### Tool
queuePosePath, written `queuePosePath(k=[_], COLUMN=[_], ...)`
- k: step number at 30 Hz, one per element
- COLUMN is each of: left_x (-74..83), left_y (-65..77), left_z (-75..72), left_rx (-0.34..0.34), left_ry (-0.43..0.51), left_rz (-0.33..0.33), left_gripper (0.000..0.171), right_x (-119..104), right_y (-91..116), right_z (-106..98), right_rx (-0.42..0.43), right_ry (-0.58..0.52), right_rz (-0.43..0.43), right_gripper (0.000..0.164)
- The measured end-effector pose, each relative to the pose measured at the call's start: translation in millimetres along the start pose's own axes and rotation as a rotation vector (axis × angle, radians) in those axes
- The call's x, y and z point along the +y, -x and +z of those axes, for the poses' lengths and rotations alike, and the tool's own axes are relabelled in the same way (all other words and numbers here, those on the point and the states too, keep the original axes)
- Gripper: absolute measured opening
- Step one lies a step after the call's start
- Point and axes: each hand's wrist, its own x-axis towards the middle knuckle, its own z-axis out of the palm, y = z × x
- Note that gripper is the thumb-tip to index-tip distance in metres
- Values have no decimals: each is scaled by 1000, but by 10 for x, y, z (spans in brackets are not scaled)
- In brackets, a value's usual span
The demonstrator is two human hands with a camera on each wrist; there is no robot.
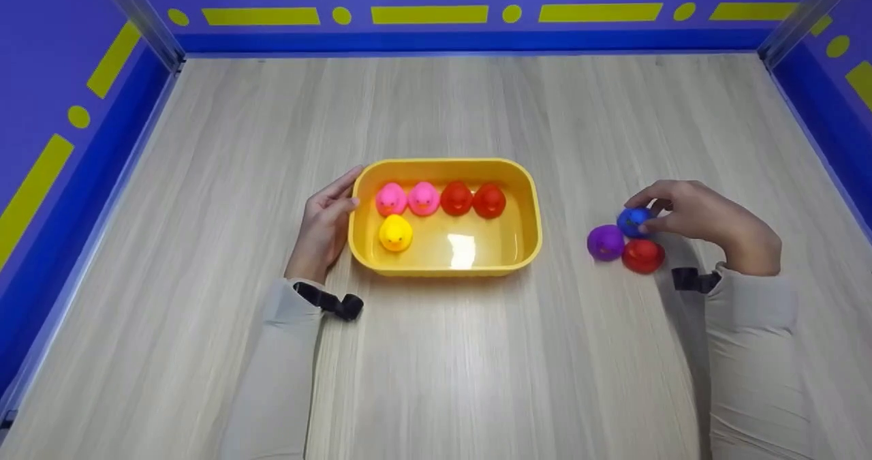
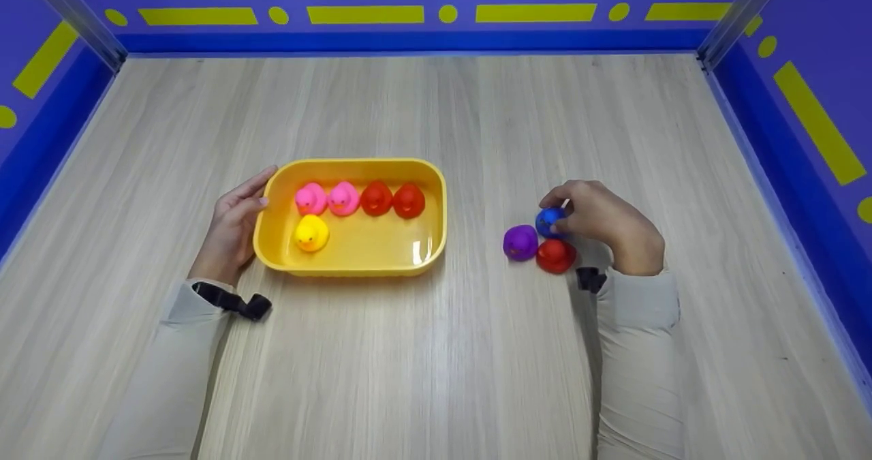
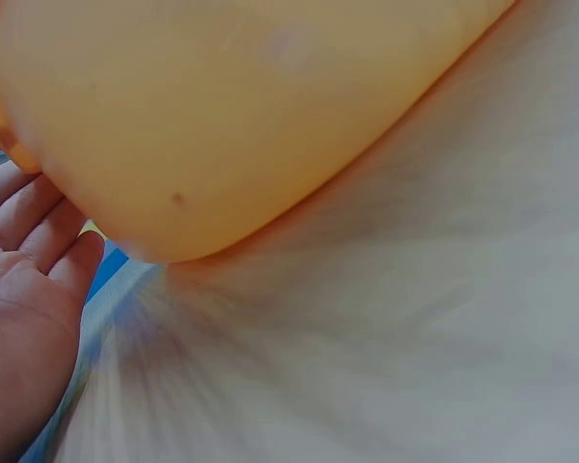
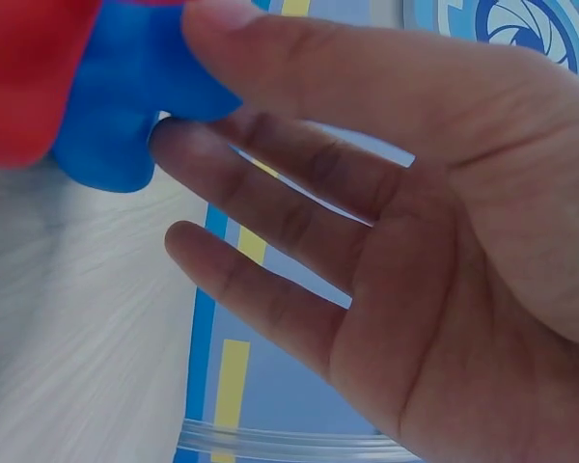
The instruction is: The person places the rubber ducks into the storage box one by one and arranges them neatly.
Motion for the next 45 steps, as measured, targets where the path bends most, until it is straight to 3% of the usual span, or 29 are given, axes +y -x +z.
queuePosePath(k=[15, 33, 45], left_x=[-9, -23, -15], left_y=[-8, -15, -7], left_z=[-11, -4, -16], left_rx=[6, -10, -5], left_ry=[-7, 23, 18], left_rz=[-4, 0, 3], left_gripper=[53, 54, 53], right_x=[-27, -58, -164], right_y=[4, 27, 8], right_z=[3, -19, -16], right_rx=[-9, 39, 81], right_ry=[16, -14, 0], right_rz=[9, -48, -149], right_gripper=[33, 33, 33])
